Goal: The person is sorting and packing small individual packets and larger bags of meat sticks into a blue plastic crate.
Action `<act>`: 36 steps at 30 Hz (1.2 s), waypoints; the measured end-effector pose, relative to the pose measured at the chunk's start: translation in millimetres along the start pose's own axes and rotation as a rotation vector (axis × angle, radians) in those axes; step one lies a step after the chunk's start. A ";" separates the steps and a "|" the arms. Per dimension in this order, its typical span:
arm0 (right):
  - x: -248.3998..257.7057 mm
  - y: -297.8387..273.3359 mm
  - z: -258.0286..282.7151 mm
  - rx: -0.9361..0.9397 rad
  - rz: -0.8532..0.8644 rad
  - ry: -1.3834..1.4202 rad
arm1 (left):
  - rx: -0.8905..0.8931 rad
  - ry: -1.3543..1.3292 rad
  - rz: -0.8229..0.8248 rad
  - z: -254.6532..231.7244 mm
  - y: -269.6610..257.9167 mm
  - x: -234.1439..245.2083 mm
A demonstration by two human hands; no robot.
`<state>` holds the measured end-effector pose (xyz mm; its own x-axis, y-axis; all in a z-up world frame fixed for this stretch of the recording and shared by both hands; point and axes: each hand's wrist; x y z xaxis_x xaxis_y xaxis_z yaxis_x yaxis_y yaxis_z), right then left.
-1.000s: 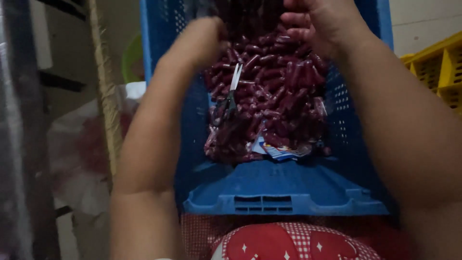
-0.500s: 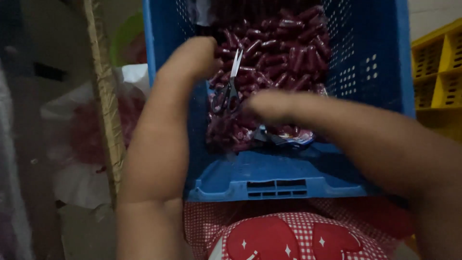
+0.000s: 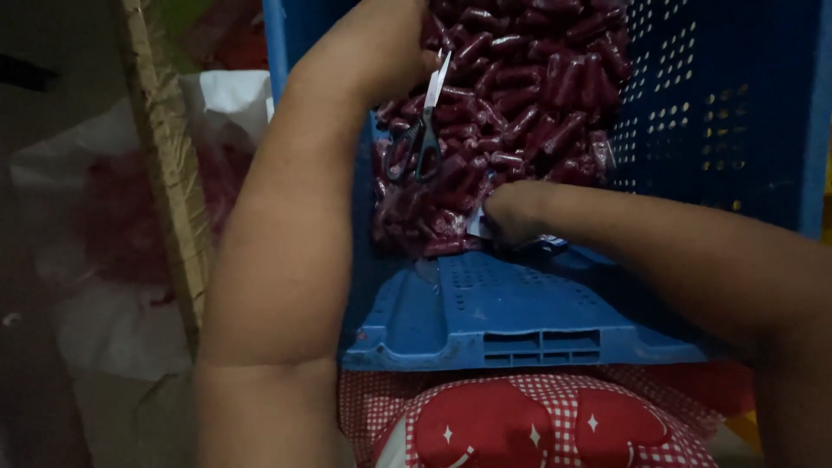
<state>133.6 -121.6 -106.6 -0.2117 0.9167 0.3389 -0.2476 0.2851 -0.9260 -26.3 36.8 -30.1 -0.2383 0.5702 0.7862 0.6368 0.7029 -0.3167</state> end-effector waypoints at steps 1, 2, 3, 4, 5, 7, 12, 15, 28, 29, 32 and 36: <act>0.8 -3.9 2.4 -0.016 0.039 0.052 | 0.017 0.025 -0.005 -0.8 -1.6 -0.4; 1.4 -8.3 4.8 -0.032 0.078 0.104 | 0.034 0.050 -0.009 -2.1 -3.4 -0.8; 2.7 -9.7 4.2 -0.033 0.080 0.102 | 0.034 0.048 -0.010 -1.1 -2.8 -1.8; 3.9 -11.7 3.6 -0.044 0.086 0.120 | 0.023 0.050 -0.018 -0.7 -2.5 -2.7; 5.5 -13.4 3.4 -0.052 0.090 0.138 | 0.012 0.055 -0.026 -0.2 -2.3 -2.9; 9.8 -14.9 0.7 -0.067 0.095 0.167 | 0.045 0.041 -0.003 -6.0 -5.5 1.0; 19.1 -22.8 -9.0 -0.116 0.105 0.264 | 0.035 0.042 0.027 3.5 2.3 -1.5; 33.7 -40.1 -9.5 -0.152 0.101 0.324 | 0.021 0.066 0.008 8.0 10.2 -3.3; 77.3 -114.4 -16.6 -0.078 0.052 0.227 | 0.060 0.074 0.092 6.8 20.4 -4.1; 84.2 -123.2 -22.5 -0.072 -0.007 0.189 | 0.074 0.061 0.112 8.1 23.4 -3.9; 104.2 -158.7 -34.2 -0.137 -0.243 0.395 | 0.066 -0.097 0.238 -19.4 7.3 12.5; 109.1 -175.4 -68.0 -0.025 -0.471 0.562 | -0.111 -0.437 0.308 -17.6 5.5 9.1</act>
<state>218.2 -52.6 81.4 0.4306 0.6989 0.5711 -0.1700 0.6842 -0.7092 -12.1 38.4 -15.3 -0.2964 0.8827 0.3648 0.7931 0.4402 -0.4209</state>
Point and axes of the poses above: each hand's wrist, its own y-axis towards the middle knuckle, its own x-axis out of the back of the hand, z = x × y, and after that the axes turned 3 degrees about z, right-handed
